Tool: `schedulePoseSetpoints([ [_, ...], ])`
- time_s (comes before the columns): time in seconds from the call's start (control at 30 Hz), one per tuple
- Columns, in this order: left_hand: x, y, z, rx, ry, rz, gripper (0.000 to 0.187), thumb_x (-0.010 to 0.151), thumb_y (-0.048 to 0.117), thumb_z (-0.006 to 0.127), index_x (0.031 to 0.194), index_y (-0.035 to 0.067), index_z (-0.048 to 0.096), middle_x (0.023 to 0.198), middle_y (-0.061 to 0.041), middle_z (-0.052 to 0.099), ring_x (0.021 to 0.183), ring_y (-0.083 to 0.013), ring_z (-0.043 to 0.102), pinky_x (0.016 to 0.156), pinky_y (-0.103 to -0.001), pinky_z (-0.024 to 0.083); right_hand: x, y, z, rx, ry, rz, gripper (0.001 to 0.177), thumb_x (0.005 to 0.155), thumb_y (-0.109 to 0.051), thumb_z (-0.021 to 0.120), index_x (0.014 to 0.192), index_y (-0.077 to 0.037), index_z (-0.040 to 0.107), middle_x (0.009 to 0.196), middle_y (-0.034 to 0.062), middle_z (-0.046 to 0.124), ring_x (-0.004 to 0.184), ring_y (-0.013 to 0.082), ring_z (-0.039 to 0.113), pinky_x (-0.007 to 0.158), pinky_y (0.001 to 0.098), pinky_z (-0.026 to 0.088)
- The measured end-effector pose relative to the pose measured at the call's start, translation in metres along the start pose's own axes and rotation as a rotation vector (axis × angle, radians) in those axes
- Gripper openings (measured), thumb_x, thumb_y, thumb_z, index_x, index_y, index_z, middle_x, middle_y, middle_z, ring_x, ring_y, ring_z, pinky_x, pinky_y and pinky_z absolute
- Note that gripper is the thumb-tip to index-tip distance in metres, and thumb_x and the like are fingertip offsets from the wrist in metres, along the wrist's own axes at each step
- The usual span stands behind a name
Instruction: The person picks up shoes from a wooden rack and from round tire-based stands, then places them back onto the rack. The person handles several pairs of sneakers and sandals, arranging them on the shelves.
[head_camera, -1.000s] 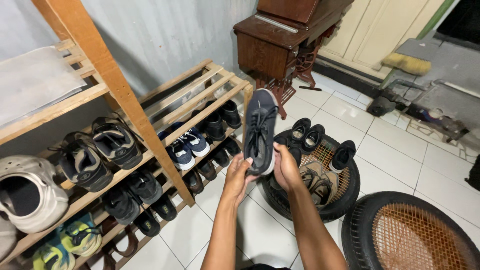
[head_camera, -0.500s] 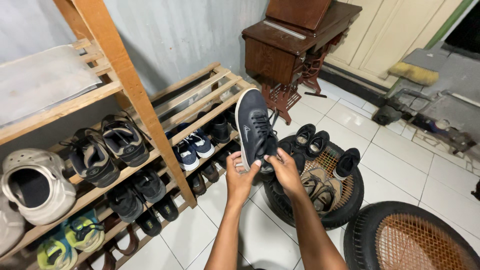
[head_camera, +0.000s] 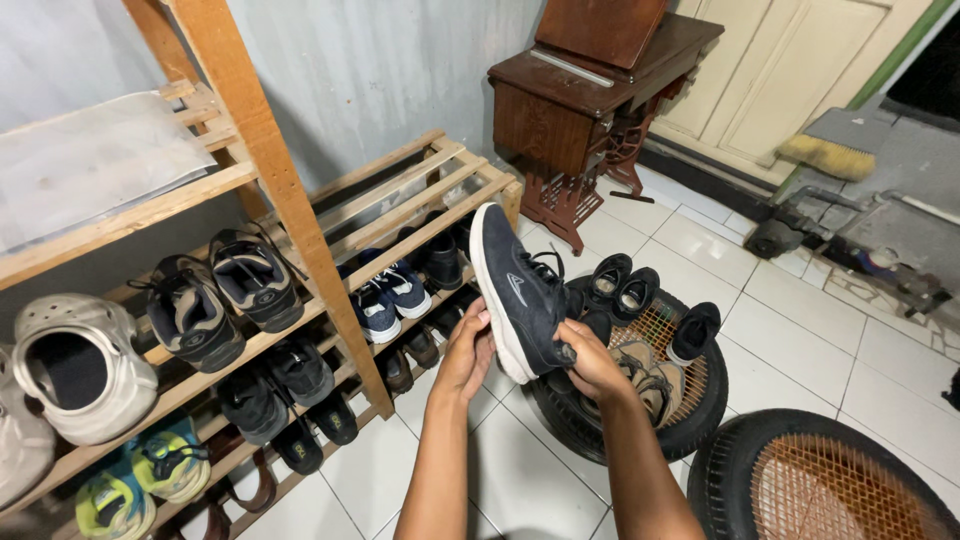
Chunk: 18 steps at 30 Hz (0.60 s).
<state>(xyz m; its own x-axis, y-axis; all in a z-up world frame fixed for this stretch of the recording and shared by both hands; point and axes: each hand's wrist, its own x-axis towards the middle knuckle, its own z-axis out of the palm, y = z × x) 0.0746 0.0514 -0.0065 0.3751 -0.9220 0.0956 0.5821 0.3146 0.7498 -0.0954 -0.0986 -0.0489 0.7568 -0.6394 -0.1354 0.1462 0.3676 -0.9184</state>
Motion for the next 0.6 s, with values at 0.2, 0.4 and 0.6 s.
schedulePoseSetpoints([
  [0.2, -0.001, 0.003, -0.006, 0.170, 0.059, -0.013, 0.069, 0.088, 0.034, 0.064, 0.148, 0.003, 0.049, 0.138, -0.012, 0.061, 0.130, -0.0221, 0.055, 0.110, -0.039, 0.039, -0.016, -0.014, 0.021, 0.087, 0.009, 0.092, 0.017, 0.099, -0.016, 0.055, 0.085, -0.009, 0.061, 0.082, -0.0029, 0.060, 0.073, 0.0065, 0.056, 0.068, 0.0238, 0.048],
  [0.4, 0.003, -0.008, -0.012, 0.087, 0.126, 0.068, 0.065, 0.088, 0.028, 0.065, 0.146, 0.002, 0.051, 0.130, -0.013, 0.064, 0.122, -0.0232, 0.058, 0.108, -0.043, 0.042, -0.035, -0.046, 0.052, -0.083, 0.109, 0.151, 0.035, 0.098, -0.027, 0.046, 0.124, -0.012, 0.064, 0.103, 0.0017, 0.067, 0.091, 0.0122, 0.064, 0.080, 0.0305, 0.054],
  [0.6, 0.007, -0.010, -0.017, 0.169, 0.261, 0.156, 0.062, 0.088, 0.025, 0.062, 0.144, 0.002, 0.051, 0.130, -0.013, 0.067, 0.118, -0.0214, 0.061, 0.105, -0.040, 0.042, -0.048, -0.064, 0.055, -0.238, 0.091, -0.104, 0.038, 0.100, -0.036, 0.051, 0.131, -0.015, 0.054, 0.130, 0.0013, 0.067, 0.109, 0.0145, 0.063, 0.090, 0.0327, 0.051],
])
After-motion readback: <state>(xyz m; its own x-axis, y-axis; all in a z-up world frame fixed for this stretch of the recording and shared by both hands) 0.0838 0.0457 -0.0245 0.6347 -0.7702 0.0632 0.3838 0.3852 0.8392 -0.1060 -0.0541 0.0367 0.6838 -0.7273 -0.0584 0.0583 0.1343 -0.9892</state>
